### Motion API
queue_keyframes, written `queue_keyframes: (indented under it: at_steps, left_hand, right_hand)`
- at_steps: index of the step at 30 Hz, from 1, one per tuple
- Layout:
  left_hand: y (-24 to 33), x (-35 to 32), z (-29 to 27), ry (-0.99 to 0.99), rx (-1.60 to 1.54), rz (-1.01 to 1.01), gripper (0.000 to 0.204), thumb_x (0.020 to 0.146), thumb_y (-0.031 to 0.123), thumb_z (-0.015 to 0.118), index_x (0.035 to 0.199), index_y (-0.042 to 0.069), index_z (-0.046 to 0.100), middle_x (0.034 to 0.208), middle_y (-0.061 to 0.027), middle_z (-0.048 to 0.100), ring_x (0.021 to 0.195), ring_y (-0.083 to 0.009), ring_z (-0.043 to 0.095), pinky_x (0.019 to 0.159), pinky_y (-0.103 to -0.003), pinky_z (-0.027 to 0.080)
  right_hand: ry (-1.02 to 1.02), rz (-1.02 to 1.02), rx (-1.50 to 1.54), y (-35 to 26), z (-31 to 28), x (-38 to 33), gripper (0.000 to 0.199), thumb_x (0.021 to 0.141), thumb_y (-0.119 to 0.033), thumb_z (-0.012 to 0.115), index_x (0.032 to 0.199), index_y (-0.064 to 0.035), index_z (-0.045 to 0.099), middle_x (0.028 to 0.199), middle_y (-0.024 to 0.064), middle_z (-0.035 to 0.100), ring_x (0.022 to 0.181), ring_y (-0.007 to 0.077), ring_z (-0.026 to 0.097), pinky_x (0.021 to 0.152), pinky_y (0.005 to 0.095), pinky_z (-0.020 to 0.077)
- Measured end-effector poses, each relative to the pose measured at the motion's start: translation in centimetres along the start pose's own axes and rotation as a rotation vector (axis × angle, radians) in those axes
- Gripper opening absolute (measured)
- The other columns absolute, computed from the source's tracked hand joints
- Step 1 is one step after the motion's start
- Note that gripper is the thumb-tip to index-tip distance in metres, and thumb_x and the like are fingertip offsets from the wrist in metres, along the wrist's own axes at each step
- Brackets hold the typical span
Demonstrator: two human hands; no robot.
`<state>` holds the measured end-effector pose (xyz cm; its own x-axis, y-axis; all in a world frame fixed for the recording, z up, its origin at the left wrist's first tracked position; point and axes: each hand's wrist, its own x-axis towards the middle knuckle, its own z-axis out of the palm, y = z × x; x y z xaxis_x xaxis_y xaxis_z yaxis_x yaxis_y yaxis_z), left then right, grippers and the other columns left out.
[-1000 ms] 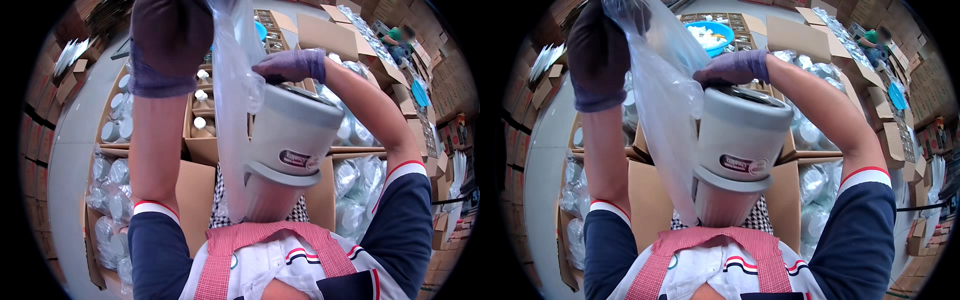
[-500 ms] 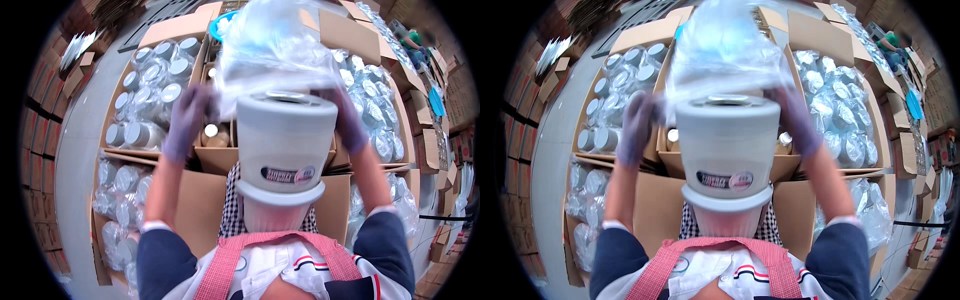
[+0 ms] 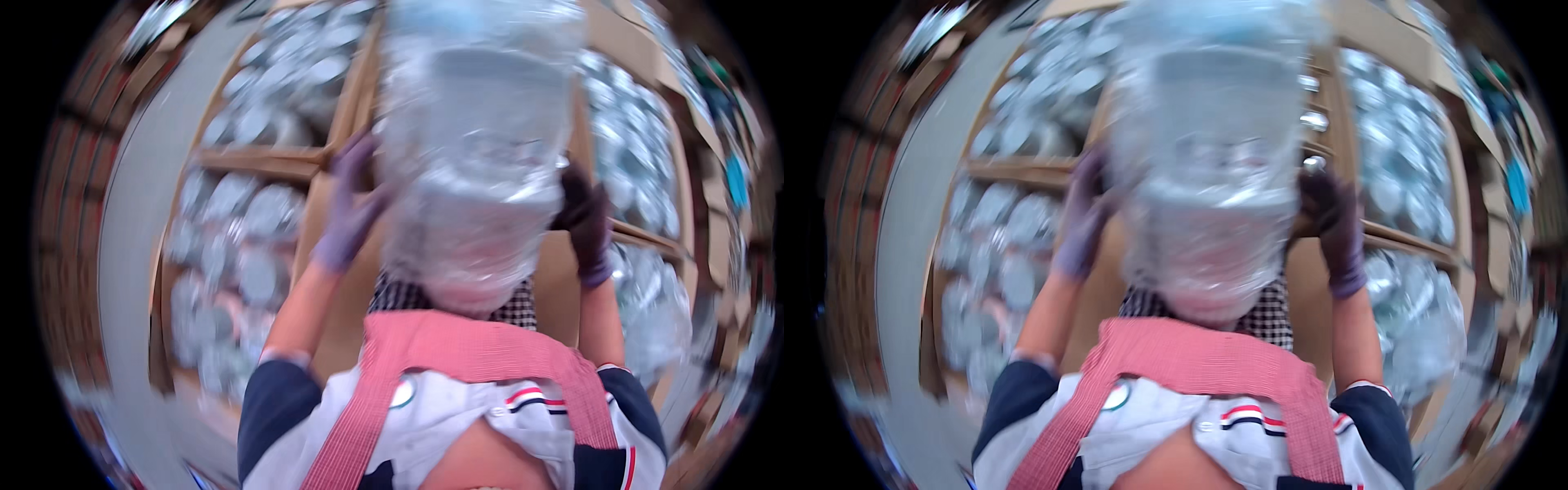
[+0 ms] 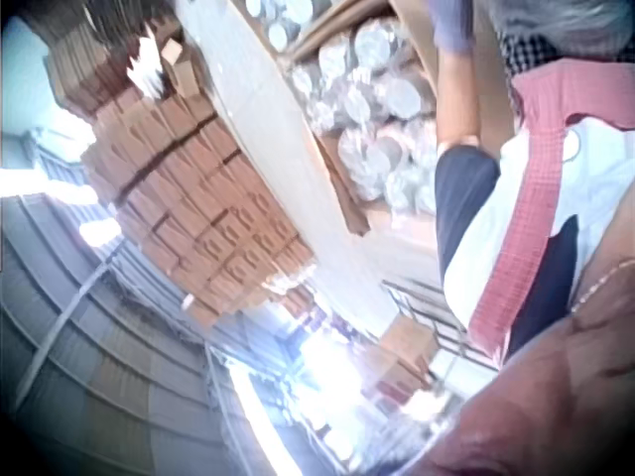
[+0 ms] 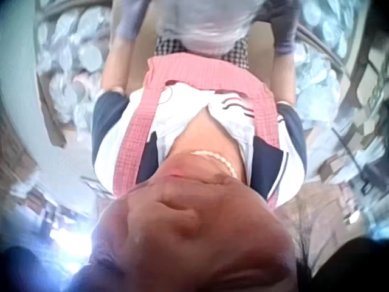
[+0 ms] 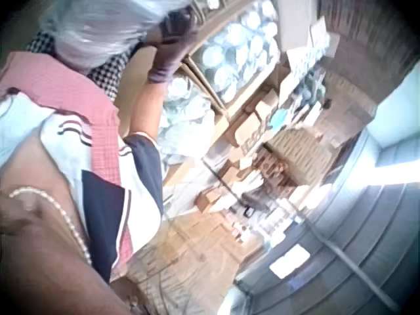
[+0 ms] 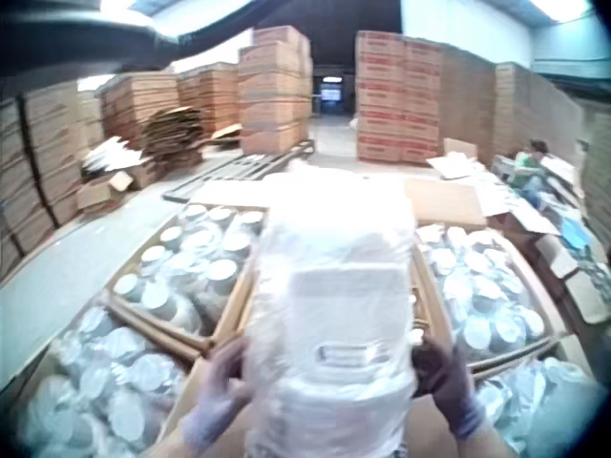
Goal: The person sits on the floor in a warehouse and packs cylindrical containers into a cardboard box. They repeatedly pick up a container, open it to reveal a metal inner pot, close it, and place it into a plastic bag before putting it into the box. The person also handles small bottles with white caps, placing them into a separate compartment within the box.
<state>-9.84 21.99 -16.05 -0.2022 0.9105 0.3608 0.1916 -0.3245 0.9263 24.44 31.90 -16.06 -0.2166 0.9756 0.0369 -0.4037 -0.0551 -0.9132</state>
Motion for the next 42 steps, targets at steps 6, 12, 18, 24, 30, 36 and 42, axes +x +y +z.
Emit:
queue_keyframes:
  at_steps: [6,12,18,24,30,36,42]
  left_hand:
    - [-5.0,-7.1,7.9,-0.212,-0.094,-0.097,0.115,0.071,0.052,0.078,0.15,0.001,0.012,0.145,-0.0221,0.037,0.131,-0.0297,0.04,0.109,-0.035,0.032]
    - [-4.5,-5.8,3.5,-0.107,-1.073,-0.497,0.087,0.082,0.059,0.066,0.143,0.005,0.037,0.132,-0.0108,0.054,0.116,-0.0205,0.053,0.1,-0.034,0.044]
    - [-2.7,-5.8,2.1,0.123,-0.972,-0.468,0.072,0.088,0.057,0.059,0.135,0.004,0.048,0.13,-0.0103,0.054,0.114,-0.0228,0.055,0.099,-0.035,0.045]
    - [-10.1,-13.2,-19.5,0.29,0.967,-0.392,0.026,0.086,0.02,0.062,0.109,0.006,0.059,0.108,-0.0135,0.06,0.103,-0.0331,0.058,0.081,-0.042,0.051]
    - [-7.3,-16.5,-21.8,-0.047,1.012,-0.705,0.037,0.075,0.033,0.069,0.1,0.008,0.061,0.103,-0.0133,0.061,0.104,-0.0321,0.058,0.09,-0.043,0.047]
    - [-17.5,-10.1,-27.6,-0.521,0.862,-1.123,0.052,0.083,0.035,0.056,0.122,0.001,0.058,0.122,-0.0219,0.06,0.116,-0.0371,0.055,0.098,-0.04,0.043]
    - [-19.1,-13.4,-26.3,-0.137,0.864,-0.993,0.047,0.083,0.03,0.056,0.12,0.002,0.059,0.118,-0.0243,0.062,0.11,-0.0394,0.059,0.095,-0.042,0.045]
  right_hand:
    - [-0.047,0.024,-0.001,7.7,1.9,-3.0,0.068,0.099,-0.055,0.035,0.146,-0.0064,0.03,0.143,0.0115,0.041,0.129,0.0236,0.04,0.109,0.037,0.0324]
    - [-0.556,0.32,-0.708,-0.1,6.1,-2.0,0.067,0.097,-0.052,0.042,0.136,0.0027,0.045,0.145,0.0162,0.039,0.134,0.0274,0.035,0.111,0.0377,0.0271]
    - [-0.564,-0.061,-0.897,4.0,5.6,0.3,0.048,0.086,-0.022,0.065,0.124,0.0033,0.052,0.122,0.0163,0.055,0.114,0.0278,0.05,0.096,0.0405,0.0406]
    - [-0.622,-0.368,-1.216,9.9,6.8,2.2,0.054,0.067,-0.007,0.074,0.118,0.0007,0.057,0.105,0.0222,0.06,0.099,0.0401,0.058,0.086,0.0431,0.0466]
    - [-0.654,-0.621,-1.581,12.3,15.9,5.0,0.069,0.073,-0.032,0.075,0.127,0.0025,0.049,0.125,0.0251,0.049,0.122,0.0463,0.041,0.106,0.0528,0.0295]
    - [-0.65,-0.425,-1.838,13.1,19.3,9.6,0.041,0.075,-0.041,0.073,0.088,-0.0031,0.062,0.092,0.0125,0.065,0.095,0.0324,0.058,0.085,0.0464,0.0382]
    - [-0.645,-0.458,-1.813,11.3,18.7,10.6,0.037,0.072,-0.031,0.075,0.092,-0.0027,0.063,0.093,0.0148,0.064,0.096,0.0353,0.058,0.082,0.0467,0.0434]
